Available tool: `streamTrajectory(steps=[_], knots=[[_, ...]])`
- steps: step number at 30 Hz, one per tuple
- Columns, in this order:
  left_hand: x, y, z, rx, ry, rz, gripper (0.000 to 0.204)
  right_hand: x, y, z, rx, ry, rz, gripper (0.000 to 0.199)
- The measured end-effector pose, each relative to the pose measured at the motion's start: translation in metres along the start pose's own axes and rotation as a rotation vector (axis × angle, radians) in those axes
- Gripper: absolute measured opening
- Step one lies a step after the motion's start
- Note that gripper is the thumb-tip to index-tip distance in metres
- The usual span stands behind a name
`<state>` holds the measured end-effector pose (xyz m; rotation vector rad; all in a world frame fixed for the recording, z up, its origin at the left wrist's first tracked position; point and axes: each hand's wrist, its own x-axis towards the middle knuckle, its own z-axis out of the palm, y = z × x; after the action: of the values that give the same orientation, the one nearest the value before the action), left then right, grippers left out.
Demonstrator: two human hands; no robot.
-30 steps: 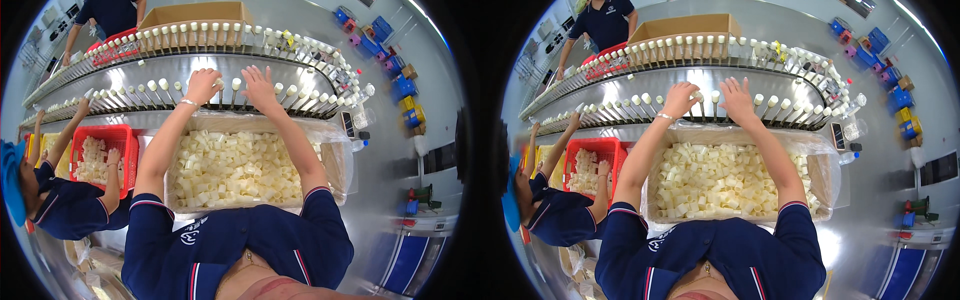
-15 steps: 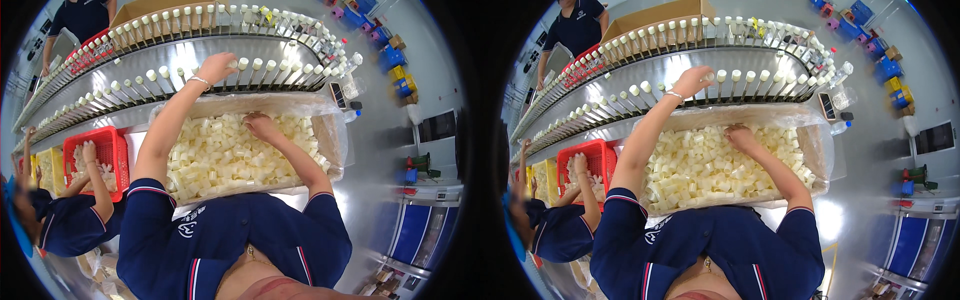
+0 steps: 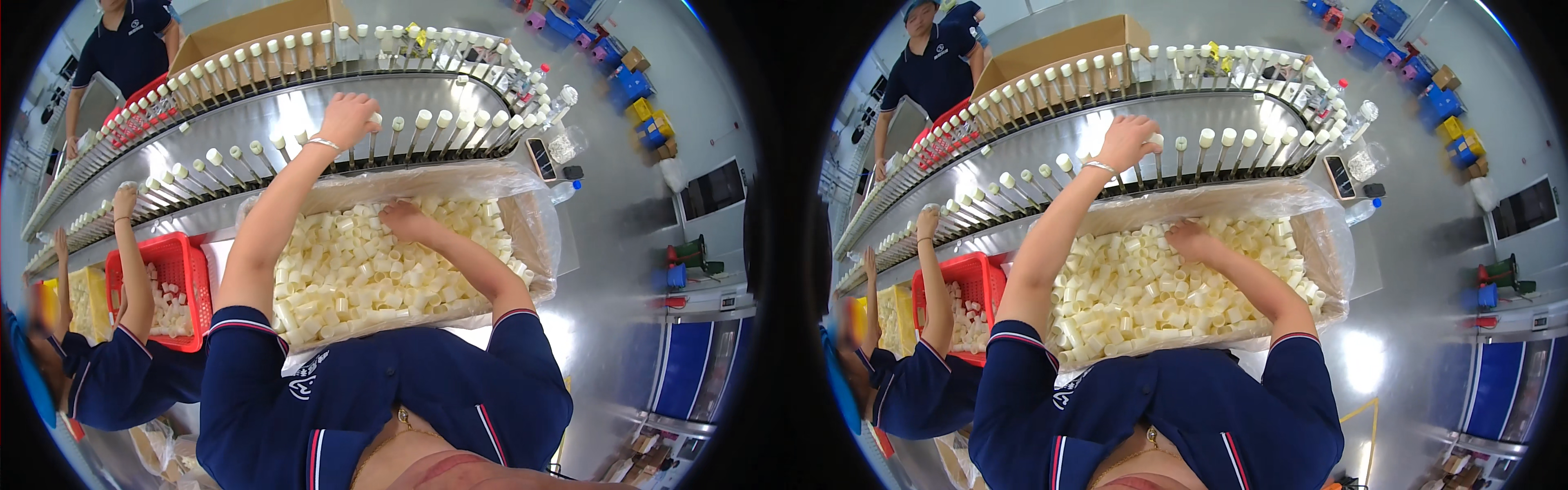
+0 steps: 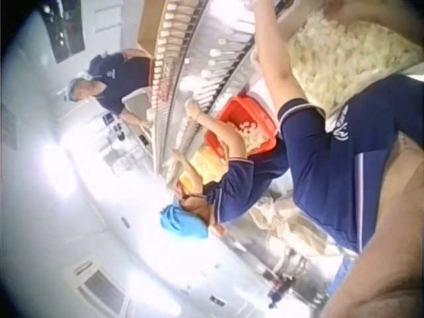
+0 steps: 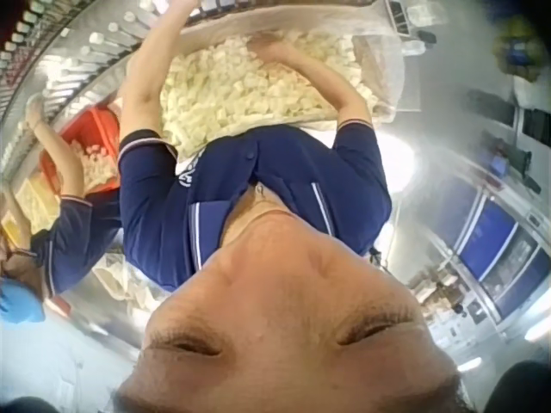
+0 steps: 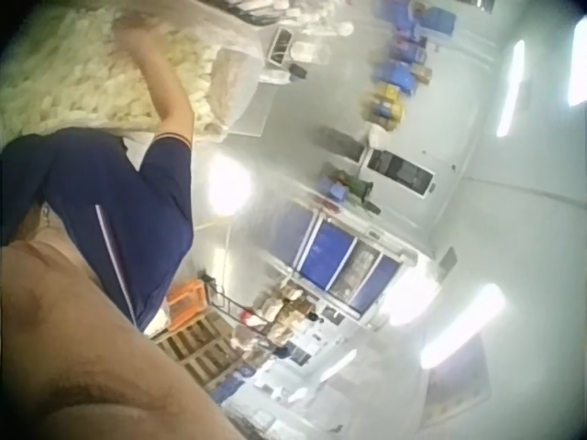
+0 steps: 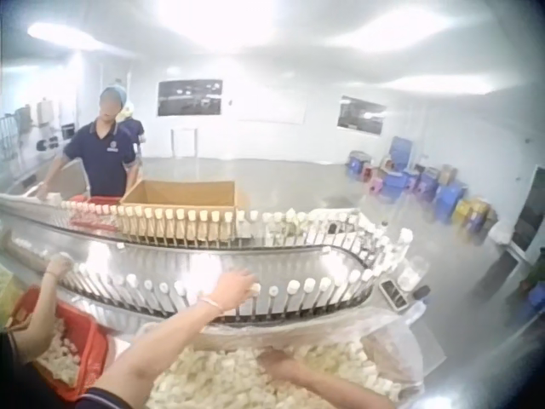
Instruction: The person picks plastic caps from a container and fits them onto the upright pegs of a conveyor line by hand.
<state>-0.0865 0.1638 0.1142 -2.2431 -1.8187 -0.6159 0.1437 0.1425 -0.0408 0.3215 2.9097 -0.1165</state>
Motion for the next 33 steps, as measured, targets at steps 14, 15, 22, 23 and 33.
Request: streamTrajectory(steps=[14, 15, 22, 23, 33], knots=[[0.118, 0.093, 0.069, 0.208, -0.372, 0.234, 0.041, -0.082, 0.009, -0.133, 0.922, 0.021, 0.415, 0.033], [0.125, 0.098, 0.075, 0.206, -0.36, 0.23, 0.041, -0.085, 0.015, -0.129, 0.909, 0.019, 0.417, 0.033], [0.127, 0.12, 0.088, 0.231, -0.447, 0.159, 0.055, -0.105, 0.037, -0.132, 1.618, 0.553, 0.075, 0.035], [0.116, 0.117, 0.083, 0.233, -0.264, 0.205, 0.061, -0.103, 0.04, -0.134, 1.686, 0.609, 0.084, 0.037], [-0.136, 0.121, 0.006, -0.133, -0.219, 0.121, 0.055, -0.033, 0.046, -0.147, 1.579, 0.729, 0.098, 0.03]])
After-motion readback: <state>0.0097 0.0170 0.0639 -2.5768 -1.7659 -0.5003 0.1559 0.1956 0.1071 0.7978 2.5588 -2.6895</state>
